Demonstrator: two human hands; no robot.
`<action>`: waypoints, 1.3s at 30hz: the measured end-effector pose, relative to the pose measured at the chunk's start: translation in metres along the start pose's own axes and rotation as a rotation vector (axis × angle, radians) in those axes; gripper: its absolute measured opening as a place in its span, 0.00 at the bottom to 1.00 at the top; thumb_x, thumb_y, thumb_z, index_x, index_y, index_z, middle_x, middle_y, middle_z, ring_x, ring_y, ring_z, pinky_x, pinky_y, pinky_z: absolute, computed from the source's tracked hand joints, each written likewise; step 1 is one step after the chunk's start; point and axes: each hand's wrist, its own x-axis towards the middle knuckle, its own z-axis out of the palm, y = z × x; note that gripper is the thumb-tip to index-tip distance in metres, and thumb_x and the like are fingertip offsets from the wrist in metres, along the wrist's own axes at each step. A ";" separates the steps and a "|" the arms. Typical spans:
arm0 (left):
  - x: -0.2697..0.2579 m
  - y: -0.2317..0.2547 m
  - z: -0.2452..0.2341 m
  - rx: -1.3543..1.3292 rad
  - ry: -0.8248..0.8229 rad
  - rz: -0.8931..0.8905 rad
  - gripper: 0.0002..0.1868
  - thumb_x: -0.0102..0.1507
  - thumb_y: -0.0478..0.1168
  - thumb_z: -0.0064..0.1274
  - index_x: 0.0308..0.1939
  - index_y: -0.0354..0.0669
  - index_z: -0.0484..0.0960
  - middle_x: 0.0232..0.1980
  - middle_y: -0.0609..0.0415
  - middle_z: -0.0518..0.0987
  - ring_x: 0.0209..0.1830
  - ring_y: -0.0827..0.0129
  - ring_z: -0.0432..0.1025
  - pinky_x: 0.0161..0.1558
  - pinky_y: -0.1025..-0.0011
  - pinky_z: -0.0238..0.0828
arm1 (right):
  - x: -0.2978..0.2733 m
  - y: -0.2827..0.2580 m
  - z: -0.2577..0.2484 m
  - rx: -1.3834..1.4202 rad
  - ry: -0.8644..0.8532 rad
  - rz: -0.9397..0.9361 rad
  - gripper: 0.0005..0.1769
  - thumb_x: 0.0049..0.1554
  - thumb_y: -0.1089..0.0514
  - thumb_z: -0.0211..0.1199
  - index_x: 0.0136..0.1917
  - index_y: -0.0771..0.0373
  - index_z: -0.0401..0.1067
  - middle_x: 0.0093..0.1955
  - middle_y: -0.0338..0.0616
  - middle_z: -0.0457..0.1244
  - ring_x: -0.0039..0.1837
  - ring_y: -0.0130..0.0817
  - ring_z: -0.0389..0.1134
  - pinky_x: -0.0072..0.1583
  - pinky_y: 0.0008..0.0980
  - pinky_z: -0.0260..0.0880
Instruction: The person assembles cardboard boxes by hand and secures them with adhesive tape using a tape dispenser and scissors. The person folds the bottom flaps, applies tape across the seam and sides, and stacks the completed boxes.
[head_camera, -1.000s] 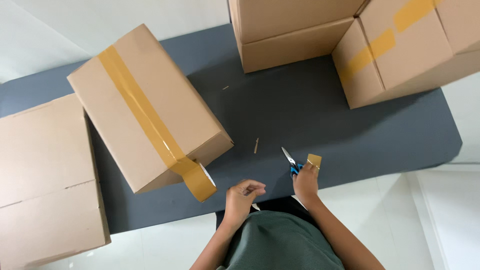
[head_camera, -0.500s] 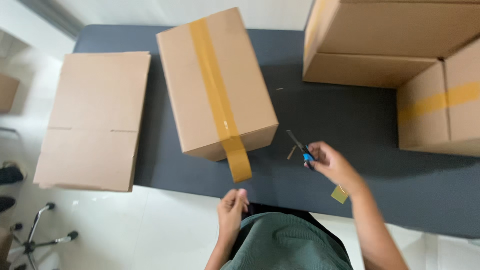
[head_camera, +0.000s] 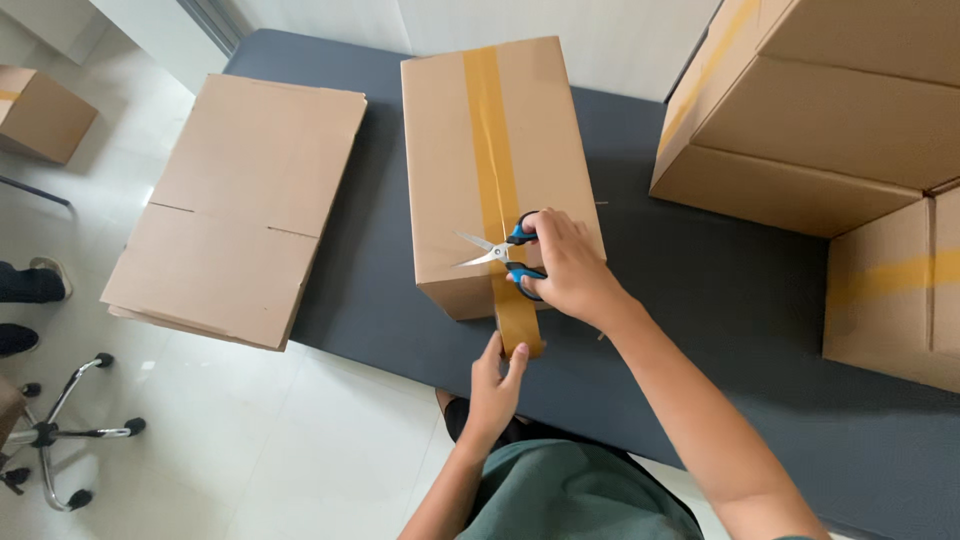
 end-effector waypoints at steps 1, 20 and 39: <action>0.001 0.015 -0.001 -0.071 -0.011 -0.058 0.14 0.64 0.41 0.40 0.49 0.36 0.70 0.42 0.46 0.78 0.46 0.63 0.72 0.49 0.64 0.65 | 0.002 -0.001 -0.002 0.036 -0.011 0.019 0.31 0.39 0.58 0.69 0.52 0.57 0.55 0.43 0.37 0.55 0.51 0.37 0.58 0.54 0.37 0.54; 0.005 0.035 -0.011 -0.395 -0.084 -0.330 0.19 0.63 0.38 0.41 0.59 0.49 0.61 0.44 0.47 0.77 0.43 0.68 0.71 0.48 0.69 0.68 | -0.051 -0.014 -0.109 0.202 -0.722 0.415 0.23 0.44 0.57 0.64 0.53 0.64 0.66 0.51 0.57 0.63 0.53 0.51 0.66 0.53 0.41 0.67; -0.008 0.049 -0.025 -0.522 -0.114 -0.386 0.21 0.59 0.37 0.50 0.54 0.38 0.65 0.33 0.44 0.80 0.35 0.71 0.72 0.49 0.71 0.63 | -0.020 0.012 -0.048 0.179 -0.922 0.381 0.24 0.43 0.46 0.63 0.52 0.57 0.72 0.49 0.44 0.67 0.54 0.38 0.67 0.56 0.34 0.65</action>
